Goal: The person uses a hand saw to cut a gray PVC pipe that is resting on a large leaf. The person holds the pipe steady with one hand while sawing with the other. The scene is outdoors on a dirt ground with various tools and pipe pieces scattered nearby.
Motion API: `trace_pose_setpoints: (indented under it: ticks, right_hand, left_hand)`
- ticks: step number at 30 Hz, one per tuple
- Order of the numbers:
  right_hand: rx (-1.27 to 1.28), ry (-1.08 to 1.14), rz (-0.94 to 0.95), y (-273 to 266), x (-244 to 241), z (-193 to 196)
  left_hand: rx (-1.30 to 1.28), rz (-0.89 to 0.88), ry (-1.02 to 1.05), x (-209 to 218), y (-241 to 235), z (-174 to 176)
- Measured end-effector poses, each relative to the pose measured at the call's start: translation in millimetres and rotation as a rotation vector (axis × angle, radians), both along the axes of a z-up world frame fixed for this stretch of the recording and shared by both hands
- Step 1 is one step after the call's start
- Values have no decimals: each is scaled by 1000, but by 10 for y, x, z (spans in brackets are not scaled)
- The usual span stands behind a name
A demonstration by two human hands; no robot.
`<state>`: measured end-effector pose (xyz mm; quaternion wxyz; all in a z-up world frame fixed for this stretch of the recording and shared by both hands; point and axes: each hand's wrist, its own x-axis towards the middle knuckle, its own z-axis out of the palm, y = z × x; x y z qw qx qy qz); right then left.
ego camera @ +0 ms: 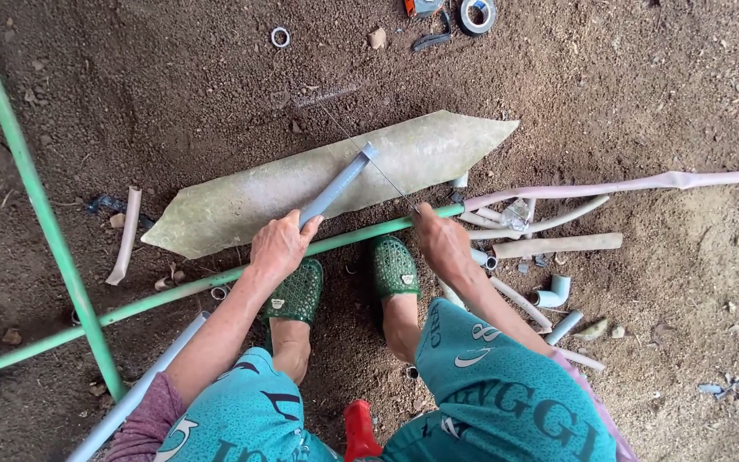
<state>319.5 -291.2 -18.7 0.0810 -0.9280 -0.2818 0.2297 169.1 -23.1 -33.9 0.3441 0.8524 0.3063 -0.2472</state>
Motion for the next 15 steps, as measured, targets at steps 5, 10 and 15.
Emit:
trace_pose_setpoints:
  ticks: [5,10,15]
  right_hand:
    - [40,0,9,133,126,-75]
    - [-21,-130,84,406,211,-293]
    - [-47,-106,69,-48,10,-120]
  left_hand:
    - [0,-23,-13,-16,-16,-65]
    - [16,-31,-16,-9,23,-89]
    - [-1,-11,-9,-3,15,-31]
